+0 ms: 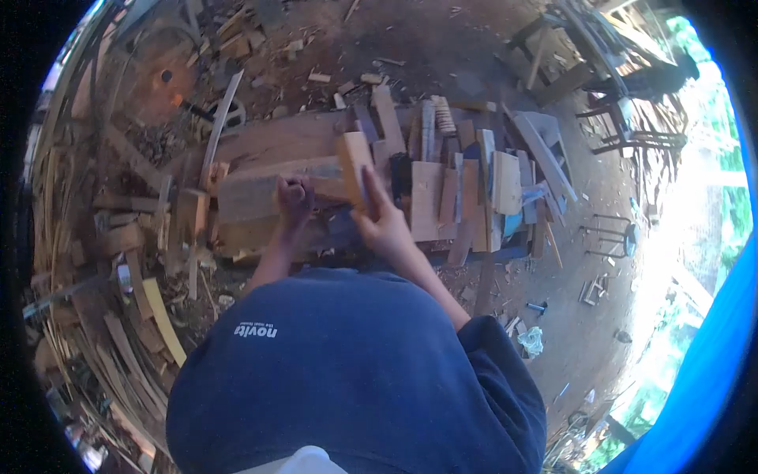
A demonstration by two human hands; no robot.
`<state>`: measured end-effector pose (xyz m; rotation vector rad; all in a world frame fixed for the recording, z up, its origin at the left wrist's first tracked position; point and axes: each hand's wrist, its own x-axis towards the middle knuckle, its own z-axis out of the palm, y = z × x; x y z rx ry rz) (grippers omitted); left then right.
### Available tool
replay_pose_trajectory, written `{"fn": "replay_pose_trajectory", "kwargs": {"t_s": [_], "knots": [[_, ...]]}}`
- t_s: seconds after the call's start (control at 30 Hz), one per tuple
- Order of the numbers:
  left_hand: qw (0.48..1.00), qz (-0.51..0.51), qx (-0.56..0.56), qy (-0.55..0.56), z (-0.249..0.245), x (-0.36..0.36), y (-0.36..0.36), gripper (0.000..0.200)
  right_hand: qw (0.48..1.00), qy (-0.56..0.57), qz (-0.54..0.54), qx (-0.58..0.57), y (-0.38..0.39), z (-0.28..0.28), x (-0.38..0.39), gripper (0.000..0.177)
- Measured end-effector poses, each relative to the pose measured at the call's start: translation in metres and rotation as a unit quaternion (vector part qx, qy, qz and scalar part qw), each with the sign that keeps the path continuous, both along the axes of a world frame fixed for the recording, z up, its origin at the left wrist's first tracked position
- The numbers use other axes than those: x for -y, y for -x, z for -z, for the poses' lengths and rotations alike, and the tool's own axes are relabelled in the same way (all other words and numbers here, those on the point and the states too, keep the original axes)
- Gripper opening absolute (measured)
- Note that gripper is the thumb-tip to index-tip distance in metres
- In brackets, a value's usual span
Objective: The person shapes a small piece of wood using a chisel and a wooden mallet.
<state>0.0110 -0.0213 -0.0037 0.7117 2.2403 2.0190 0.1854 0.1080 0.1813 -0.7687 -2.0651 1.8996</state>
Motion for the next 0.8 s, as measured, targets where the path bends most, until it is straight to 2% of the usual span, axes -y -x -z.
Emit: {"fn": "replay_pose_trajectory", "kwargs": {"t_s": [0.03,0.07,0.1,0.13,0.17,0.2,0.23,0.27,0.3,0.33,0.4,0.43,0.53,0.6,0.67,0.8], "knots": [[0.994,-0.040,-0.102,0.023,-0.052,0.001,0.002,0.024,0.998,-0.036,-0.011,0.053,-0.006,0.005,-0.003,0.077],[0.975,-0.078,-0.202,0.049,-0.082,0.005,0.003,0.021,0.991,-0.073,-0.023,0.105,-0.013,0.013,-0.006,0.077],[0.975,-0.086,-0.198,0.061,-0.071,0.011,0.008,0.021,0.981,-0.087,-0.049,0.167,-0.019,0.020,-0.011,0.076],[0.988,-0.101,-0.117,-0.006,-0.057,0.014,0.015,0.020,0.966,-0.104,-0.075,0.225,-0.025,0.027,-0.014,0.076],[0.990,-0.116,-0.038,-0.075,-0.048,0.021,0.022,0.019,0.967,-0.134,-0.073,0.205,-0.031,0.033,-0.010,0.076],[0.989,-0.124,-0.038,-0.070,-0.055,0.028,0.024,0.019,0.967,-0.130,-0.082,0.204,-0.034,0.036,-0.006,0.076],[0.982,-0.145,0.048,-0.111,-0.063,0.036,0.026,0.018,0.966,-0.138,-0.080,0.203,-0.038,0.038,0.000,0.076],[0.966,-0.163,0.134,-0.151,-0.067,0.044,0.031,0.017,0.966,-0.146,-0.076,0.201,-0.040,0.039,0.007,0.076],[0.948,-0.160,0.149,-0.233,-0.054,0.054,0.045,0.016,0.954,-0.116,-0.092,0.260,-0.039,0.031,0.014,0.074],[0.948,-0.162,0.149,-0.231,-0.041,0.067,0.053,0.016,0.954,-0.115,-0.094,0.261,-0.039,0.029,0.022,0.074],[0.880,-0.310,0.238,-0.269,-0.047,0.085,0.059,0.019,0.925,-0.174,-0.105,0.322,-0.043,0.026,0.039,0.076],[0.850,-0.343,0.241,-0.318,-0.050,0.094,0.061,0.019,0.924,-0.175,-0.106,0.324,-0.047,0.029,0.046,0.076],[0.817,-0.356,0.274,-0.361,-0.002,0.143,0.074,0.020,0.932,-0.163,-0.097,0.310,-0.062,0.049,0.067,0.075],[0.812,-0.395,0.254,-0.347,-0.032,0.144,0.066,0.021,0.917,-0.147,-0.094,0.359,-0.067,0.052,0.079,0.075],[0.770,-0.446,0.292,-0.350,-0.042,0.149,0.065,0.023,0.916,-0.126,-0.082,0.371,-0.070,0.047,0.087,0.074],[0.763,-0.441,0.307,-0.360,-0.050,0.154,0.064,0.023,0.917,-0.119,-0.044,0.378,-0.082,0.068,0.093,0.075]]}}
